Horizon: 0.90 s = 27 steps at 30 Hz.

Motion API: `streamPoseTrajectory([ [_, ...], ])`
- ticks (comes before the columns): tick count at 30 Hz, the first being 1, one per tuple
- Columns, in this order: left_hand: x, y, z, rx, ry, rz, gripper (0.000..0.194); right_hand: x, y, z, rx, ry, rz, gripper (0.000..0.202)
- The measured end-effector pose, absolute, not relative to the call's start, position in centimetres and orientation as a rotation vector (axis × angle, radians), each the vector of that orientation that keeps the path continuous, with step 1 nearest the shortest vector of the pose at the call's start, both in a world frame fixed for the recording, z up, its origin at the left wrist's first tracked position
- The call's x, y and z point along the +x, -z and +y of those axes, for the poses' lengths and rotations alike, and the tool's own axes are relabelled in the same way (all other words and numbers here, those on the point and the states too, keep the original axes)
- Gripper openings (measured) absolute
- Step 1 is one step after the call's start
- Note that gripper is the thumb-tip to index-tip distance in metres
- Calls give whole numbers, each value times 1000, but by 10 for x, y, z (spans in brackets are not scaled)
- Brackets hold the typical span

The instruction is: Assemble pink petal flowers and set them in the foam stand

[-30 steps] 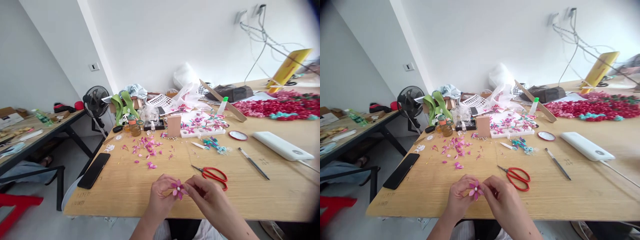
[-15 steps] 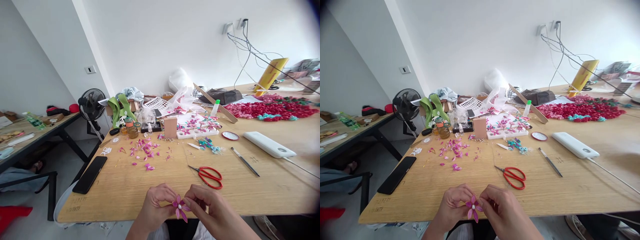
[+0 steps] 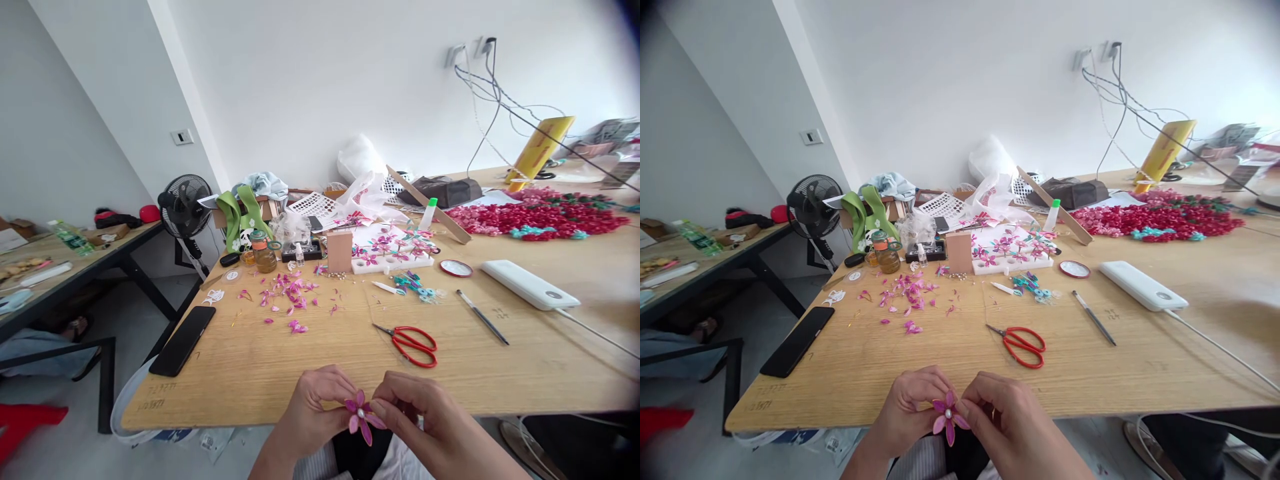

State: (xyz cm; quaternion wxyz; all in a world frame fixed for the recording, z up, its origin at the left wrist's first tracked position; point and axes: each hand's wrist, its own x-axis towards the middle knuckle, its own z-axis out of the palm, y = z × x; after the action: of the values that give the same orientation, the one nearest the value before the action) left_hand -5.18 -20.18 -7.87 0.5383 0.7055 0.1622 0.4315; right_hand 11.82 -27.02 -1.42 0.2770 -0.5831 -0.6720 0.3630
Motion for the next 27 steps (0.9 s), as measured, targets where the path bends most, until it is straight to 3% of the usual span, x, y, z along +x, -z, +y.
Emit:
streamPoseTrajectory([
  [15,-44,98,-189,1589,-997,544,16,135,40,-256,-1547,-1173,-1553,46],
  [27,-39,95,-183,1781,-1050,581,15,143,52,-247,-1548,-1103,-1490,43],
])
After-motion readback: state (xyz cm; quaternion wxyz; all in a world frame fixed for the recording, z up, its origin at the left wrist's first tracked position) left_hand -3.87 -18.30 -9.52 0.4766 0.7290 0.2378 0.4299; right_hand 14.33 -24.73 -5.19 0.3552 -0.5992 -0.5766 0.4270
